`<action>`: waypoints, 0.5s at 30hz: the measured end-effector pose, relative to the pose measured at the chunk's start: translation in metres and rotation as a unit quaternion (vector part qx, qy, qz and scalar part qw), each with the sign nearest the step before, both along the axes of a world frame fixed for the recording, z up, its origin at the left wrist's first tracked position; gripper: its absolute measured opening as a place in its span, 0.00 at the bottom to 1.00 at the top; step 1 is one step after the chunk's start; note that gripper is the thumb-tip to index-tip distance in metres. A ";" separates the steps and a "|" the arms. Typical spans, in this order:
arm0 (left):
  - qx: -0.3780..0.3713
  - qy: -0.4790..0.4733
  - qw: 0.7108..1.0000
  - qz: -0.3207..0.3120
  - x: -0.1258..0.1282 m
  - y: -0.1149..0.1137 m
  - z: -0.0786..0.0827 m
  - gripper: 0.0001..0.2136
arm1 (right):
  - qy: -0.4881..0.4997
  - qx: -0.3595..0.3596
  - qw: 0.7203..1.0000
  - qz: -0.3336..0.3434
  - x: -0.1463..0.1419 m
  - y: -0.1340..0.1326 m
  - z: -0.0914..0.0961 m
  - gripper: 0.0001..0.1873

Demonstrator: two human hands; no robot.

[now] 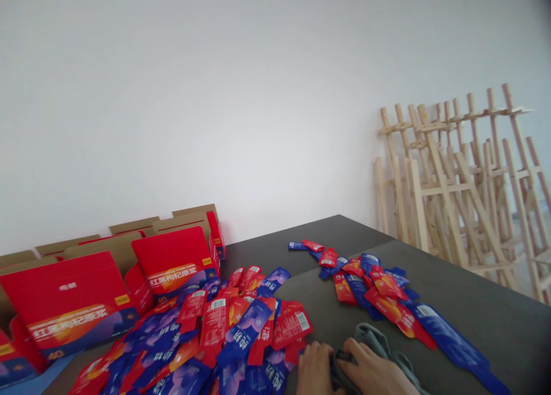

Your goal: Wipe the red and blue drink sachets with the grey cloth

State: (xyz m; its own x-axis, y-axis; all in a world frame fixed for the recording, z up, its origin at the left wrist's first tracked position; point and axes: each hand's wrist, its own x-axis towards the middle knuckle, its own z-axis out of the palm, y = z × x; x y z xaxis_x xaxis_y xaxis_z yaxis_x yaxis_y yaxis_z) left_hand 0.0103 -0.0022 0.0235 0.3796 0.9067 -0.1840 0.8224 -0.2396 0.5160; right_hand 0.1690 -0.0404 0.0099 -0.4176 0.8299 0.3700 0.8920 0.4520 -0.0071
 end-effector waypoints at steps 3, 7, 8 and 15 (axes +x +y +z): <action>-0.014 -0.021 1.000 0.001 -0.003 0.002 -0.002 0.24 | 0.005 -0.015 0.998 -0.062 0.014 0.006 0.002 0.26; -0.028 -0.095 0.995 0.012 -0.008 0.005 0.000 0.20 | 0.016 -0.011 0.992 -0.123 0.048 0.013 -0.005 0.24; -0.024 -0.119 0.992 0.023 -0.010 0.005 0.001 0.18 | 0.026 -0.014 0.992 -0.124 0.054 0.013 -0.008 0.24; 0.169 -0.199 0.965 0.026 -0.028 0.008 0.003 0.12 | 0.067 -0.071 0.991 -0.094 0.062 0.010 -0.014 0.27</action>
